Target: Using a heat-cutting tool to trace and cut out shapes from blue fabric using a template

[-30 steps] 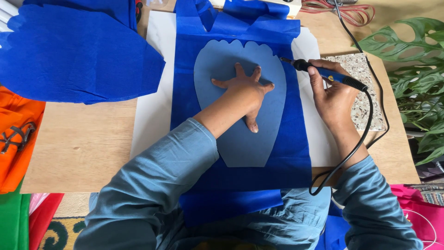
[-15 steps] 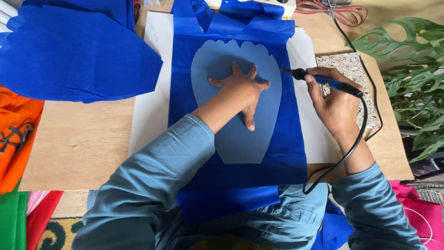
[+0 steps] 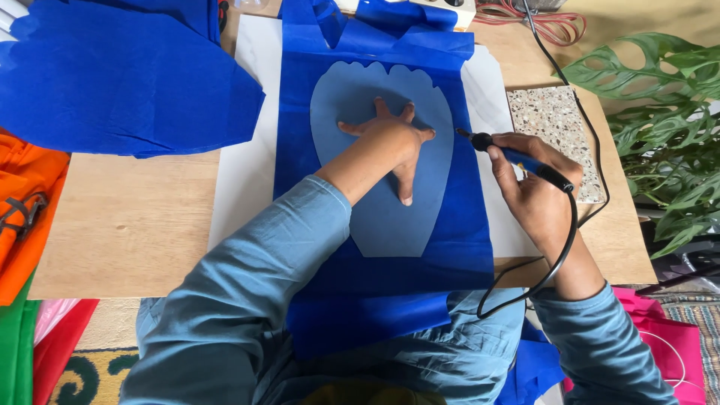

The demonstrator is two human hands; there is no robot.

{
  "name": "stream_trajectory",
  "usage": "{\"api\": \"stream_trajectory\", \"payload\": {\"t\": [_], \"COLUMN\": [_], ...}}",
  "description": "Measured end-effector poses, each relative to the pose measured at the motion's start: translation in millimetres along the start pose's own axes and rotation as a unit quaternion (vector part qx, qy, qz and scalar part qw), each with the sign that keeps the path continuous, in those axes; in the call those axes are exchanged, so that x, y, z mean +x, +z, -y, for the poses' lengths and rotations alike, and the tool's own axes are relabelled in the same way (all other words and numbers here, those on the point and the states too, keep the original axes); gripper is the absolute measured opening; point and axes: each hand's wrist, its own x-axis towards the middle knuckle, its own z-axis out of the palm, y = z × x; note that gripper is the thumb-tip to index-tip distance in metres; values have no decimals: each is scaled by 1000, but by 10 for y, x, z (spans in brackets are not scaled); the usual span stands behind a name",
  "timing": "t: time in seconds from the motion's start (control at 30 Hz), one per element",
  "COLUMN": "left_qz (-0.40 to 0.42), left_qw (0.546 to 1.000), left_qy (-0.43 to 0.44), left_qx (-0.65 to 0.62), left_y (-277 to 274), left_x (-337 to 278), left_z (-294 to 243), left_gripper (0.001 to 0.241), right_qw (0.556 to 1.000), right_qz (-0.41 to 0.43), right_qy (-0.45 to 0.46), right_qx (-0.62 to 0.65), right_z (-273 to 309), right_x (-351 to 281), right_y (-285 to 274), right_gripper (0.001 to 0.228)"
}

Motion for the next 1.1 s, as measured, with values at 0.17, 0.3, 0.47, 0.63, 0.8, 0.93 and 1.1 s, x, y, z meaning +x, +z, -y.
{"api": "stream_trajectory", "payload": {"t": [0.17, 0.3, 0.47, 0.63, 0.8, 0.93, 1.1], "left_qz": [-47, 41, 35, 31, 23, 40, 42], "left_qw": [994, 995, 996, 997, 998, 998, 997], "left_qy": [-2, -35, -36, -39, -38, -28, -29], "left_qx": [98, -83, -72, -59, -45, -42, -51], "left_y": [219, 129, 144, 157, 175, 144, 123], "left_x": [463, 512, 535, 567, 489, 316, 271], "left_z": [84, 74, 72, 75, 45, 48, 38], "left_gripper": [116, 93, 96, 95, 112, 118, 118], "right_qw": [1000, 998, 999, 999, 999, 999, 999], "right_qz": [3, 14, 16, 31, 37, 25, 29], "right_qy": [-3, -52, -46, -28, -13, -23, -11], "right_qx": [-12, -39, -18, -29, -20, -12, 14], "right_z": [107, 216, 323, 458, 567, 586, 728], "right_x": [-67, -128, -168, -216, -286, -355, -393], "right_y": [-50, -111, -133, -191, -231, -219, -271], "right_gripper": [7, 13, 10, 12, 12, 10, 11]}}
